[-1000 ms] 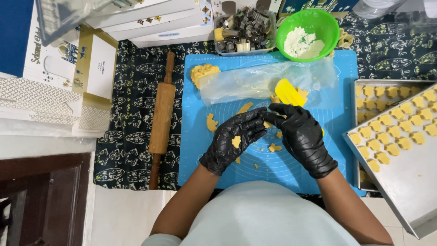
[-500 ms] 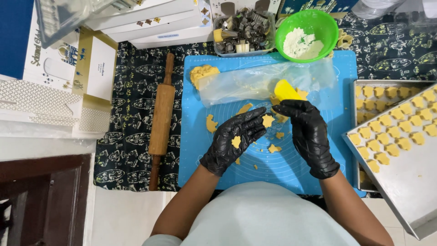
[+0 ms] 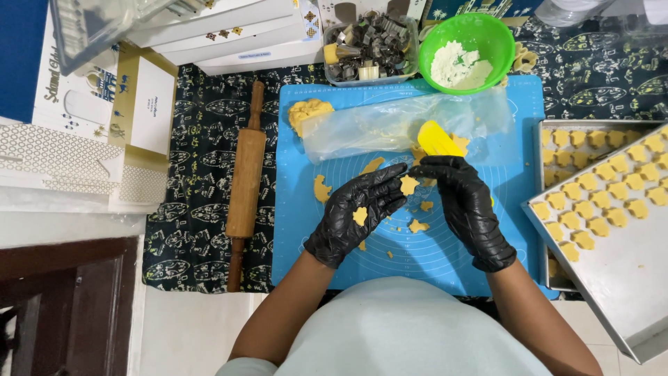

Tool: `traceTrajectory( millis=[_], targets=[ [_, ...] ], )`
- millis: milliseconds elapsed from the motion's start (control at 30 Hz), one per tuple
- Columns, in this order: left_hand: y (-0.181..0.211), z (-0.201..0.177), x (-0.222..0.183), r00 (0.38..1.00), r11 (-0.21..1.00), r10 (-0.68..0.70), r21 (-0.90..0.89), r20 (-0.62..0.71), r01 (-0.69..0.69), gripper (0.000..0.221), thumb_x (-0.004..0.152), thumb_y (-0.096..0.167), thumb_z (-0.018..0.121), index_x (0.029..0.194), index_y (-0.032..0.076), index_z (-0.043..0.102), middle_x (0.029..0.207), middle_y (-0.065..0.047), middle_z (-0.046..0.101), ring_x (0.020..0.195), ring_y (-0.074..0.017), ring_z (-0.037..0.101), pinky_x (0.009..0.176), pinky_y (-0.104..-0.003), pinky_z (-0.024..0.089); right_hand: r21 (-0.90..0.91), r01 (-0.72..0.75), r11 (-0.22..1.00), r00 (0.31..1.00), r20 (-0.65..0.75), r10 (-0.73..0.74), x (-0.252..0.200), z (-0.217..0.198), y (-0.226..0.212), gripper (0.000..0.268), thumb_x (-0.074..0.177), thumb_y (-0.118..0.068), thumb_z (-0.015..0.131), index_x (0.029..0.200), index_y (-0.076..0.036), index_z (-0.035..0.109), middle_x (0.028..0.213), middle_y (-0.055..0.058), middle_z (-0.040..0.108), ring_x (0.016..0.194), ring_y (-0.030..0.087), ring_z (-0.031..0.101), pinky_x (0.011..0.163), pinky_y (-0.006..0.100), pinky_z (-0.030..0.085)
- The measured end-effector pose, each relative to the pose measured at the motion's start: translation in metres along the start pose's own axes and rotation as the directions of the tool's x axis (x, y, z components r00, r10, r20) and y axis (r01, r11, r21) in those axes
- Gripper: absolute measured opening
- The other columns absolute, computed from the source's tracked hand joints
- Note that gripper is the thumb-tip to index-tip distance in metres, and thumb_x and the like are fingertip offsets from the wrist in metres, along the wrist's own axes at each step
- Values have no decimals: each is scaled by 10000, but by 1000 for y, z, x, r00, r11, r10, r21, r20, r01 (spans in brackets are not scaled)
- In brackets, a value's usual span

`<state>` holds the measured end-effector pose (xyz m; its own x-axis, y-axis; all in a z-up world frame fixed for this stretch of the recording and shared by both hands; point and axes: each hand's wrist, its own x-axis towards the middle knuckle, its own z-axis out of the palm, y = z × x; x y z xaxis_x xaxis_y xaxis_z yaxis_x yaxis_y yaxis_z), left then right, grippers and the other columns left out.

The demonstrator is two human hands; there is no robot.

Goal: Placing small pieces of dough onto a baking tray and using a scraper to gather dough on a silicone mat.

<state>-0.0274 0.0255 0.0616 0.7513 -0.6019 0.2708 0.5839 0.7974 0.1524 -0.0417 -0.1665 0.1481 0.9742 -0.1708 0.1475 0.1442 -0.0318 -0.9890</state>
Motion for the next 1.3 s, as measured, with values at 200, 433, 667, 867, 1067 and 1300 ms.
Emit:
traceTrajectory(
  millis=[200,433,667,867,1067,1300],
  targets=[
    [4,33,3,980,984,51,176,-192,-16,537,1109,296,496,1537,-28,463,1646,-257,372,1420,-367,518,1219,-502,413,208,-111,972,994,15,111,-4,-18,3,190,1021,-66,564,1188,-12,638,1265,183,673,1169,294,664,1021,331,546],
    [-19,16,10,983,952,183,-246,-29,-185,448,1097,39,442,1519,-107,471,1680,-312,249,1527,-451,326,1328,-550,208,297,-408,863,900,-30,435,-11,0,9,341,905,63,659,1246,62,645,1153,337,700,1057,503,714,897,483,646],
    [-10,18,7,974,989,147,60,-171,-138,579,991,-4,466,1548,-101,343,1677,-334,140,1562,-479,210,1277,-646,160,425,-485,764,830,-51,556,-2,-3,58,285,809,-1,783,1076,20,686,943,237,747,715,374,708,699,391,637],
    [-1,49,17,973,994,-29,-113,-229,3,536,1074,135,493,1574,-38,407,1644,-283,332,1538,-424,295,1314,-515,151,824,-444,352,747,123,654,-3,-27,64,242,862,-176,785,1032,-31,693,961,155,776,896,360,759,902,391,596],
    [0,68,22,957,977,-121,-204,-264,67,595,1071,241,479,1593,-21,364,1646,-279,318,1553,-409,279,1313,-532,145,161,-322,933,937,-83,338,-10,-93,-43,445,805,84,740,1225,-26,645,1155,175,708,987,266,710,889,366,604],
    [24,52,1,955,987,-139,-116,-261,112,670,1064,300,432,1660,53,250,1678,-217,295,1560,-349,295,1298,-465,162,-273,-176,946,975,-183,129,14,-264,-65,202,1005,-137,644,1206,-155,627,1259,17,664,1161,146,636,1053,298,525]
  ],
)
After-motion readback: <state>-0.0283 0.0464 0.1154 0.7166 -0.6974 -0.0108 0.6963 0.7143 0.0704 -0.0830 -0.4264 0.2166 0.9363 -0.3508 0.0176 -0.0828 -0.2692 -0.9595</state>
